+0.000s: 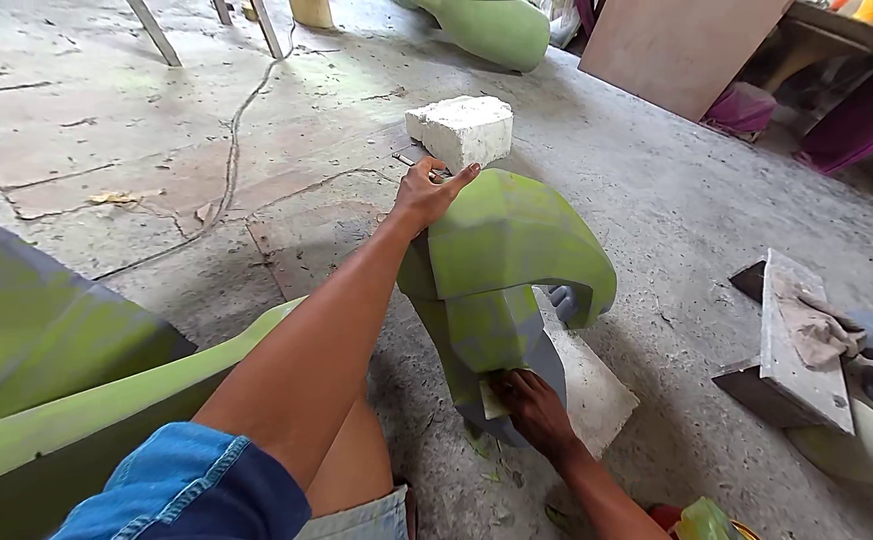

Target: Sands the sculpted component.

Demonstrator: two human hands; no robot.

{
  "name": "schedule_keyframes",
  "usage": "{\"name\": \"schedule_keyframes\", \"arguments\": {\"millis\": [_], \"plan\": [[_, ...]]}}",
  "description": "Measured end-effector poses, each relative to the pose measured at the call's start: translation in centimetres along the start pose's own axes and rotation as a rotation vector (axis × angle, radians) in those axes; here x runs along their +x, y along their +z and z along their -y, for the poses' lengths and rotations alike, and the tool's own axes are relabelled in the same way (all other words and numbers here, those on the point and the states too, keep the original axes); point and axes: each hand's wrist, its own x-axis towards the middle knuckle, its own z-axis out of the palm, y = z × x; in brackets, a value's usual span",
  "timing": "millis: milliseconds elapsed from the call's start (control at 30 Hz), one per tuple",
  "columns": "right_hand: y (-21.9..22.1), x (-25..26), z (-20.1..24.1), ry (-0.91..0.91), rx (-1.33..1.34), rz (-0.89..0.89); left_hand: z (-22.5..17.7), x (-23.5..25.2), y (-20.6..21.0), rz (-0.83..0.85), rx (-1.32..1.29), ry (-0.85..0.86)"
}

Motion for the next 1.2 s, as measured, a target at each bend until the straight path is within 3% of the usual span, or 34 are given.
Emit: {"name": "schedule_keyframes", "arguments": {"millis": [233, 533, 767, 967, 1200], "plan": [[-0.1, -0.2, 1.5, 0.046, -0.019, 0.113, 0.0, -0.1, -0.1, 0.004, 0.007, 0.005], [0.7, -3.4, 1.5, -0.034, -0.054, 0.101, 0.1, 0.1, -0.1, -0.007, 0.005, 0.020], [-0.6, -1.9, 1.2, -0.101, -0.048, 0.156, 0.2, 0.1, 0.0, -0.005, 0.008, 0.024], [-0.8, 1.2, 3.7, -0.008, -0.167, 0.148, 0.1, -0.2, 0.0, 0.005, 0.007, 0.026], [-0.2, -1.9, 3.6, -0.069, -0.118, 0.179, 0.0, -0.2, 0.0, 0.004, 0.011, 0.020]]}}
